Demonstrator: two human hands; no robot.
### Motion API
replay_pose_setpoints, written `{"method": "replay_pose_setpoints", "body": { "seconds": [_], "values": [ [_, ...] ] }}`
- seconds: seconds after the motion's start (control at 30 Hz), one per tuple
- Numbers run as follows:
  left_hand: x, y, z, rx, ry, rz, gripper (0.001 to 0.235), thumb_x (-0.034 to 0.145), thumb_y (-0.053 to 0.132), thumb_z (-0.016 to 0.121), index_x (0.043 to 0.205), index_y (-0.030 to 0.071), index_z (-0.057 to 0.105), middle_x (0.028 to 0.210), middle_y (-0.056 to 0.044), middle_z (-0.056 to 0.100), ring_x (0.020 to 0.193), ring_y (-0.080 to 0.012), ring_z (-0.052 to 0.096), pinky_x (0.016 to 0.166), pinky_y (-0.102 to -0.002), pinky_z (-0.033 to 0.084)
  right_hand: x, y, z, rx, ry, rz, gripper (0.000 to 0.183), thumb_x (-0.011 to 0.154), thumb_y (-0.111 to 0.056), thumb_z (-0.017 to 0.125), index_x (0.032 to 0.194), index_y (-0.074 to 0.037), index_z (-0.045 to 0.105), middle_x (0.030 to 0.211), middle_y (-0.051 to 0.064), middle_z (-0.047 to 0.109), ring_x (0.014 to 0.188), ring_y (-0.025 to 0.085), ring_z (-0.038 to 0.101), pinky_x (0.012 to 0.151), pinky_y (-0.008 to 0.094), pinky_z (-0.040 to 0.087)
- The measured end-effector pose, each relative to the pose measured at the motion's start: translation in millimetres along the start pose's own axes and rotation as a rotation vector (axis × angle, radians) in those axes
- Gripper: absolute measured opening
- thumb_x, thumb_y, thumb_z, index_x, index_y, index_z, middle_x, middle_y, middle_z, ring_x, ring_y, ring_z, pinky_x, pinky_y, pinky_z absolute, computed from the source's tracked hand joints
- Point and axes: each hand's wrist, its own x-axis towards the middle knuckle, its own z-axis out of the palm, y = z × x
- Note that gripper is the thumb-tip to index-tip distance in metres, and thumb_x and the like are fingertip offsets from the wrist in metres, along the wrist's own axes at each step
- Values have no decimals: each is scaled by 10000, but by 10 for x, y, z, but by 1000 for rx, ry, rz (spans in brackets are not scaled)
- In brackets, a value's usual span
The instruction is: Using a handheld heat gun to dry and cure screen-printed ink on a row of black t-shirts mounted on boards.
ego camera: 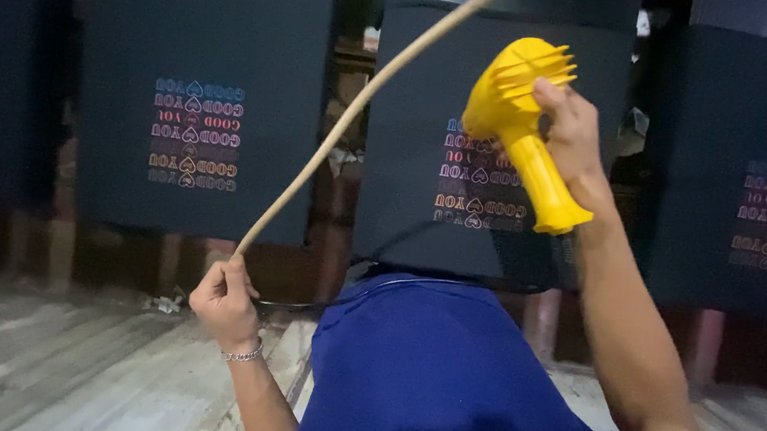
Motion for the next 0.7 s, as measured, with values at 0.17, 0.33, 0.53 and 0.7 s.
{"method": "replay_pose_setpoints", "body": {
  "seconds": [0.17, 0.33, 0.53, 0.7],
  "values": [
    [53, 3, 3, 10, -24, 42, 473, 1055, 138, 674, 605, 112, 528, 477, -13, 461, 478, -107, 412, 506, -276, 353, 101, 52, 159, -80, -72, -64, 332, 938, -464, 739, 959, -133, 716, 898, 60, 697, 831, 152, 696, 746, 328, 606],
    [101, 113, 130, 56, -119, 30, 522, 1046, 226, 590, 548, 104, 491, 477, 27, 450, 456, -72, 385, 474, -240, 312, 117, -24, 61, -119, -181, 188, 548, 874, -475, 568, 1274, -103, 605, 1118, 127, 704, 760, 238, 716, 678, 322, 587],
    [111, 111, 279, -44, -213, -24, 478, 1042, 213, 564, 581, 131, 467, 489, 37, 440, 456, -63, 371, 446, -238, 308, 235, 434, -632, -120, 15, 130, 416, 945, -393, 597, 1184, -52, 605, 1094, 171, 675, 763, 306, 721, 584, 388, 619],
    [156, 205, 407, -90, -232, -94, 523, 1035, 217, 570, 542, 118, 423, 472, 28, 416, 460, -65, 370, 476, -229, 315, -125, 125, -869, -87, 141, 159, 510, 995, -458, 535, 1269, -30, 582, 1035, 196, 686, 720, 281, 693, 612, 348, 586]
  ]
}}
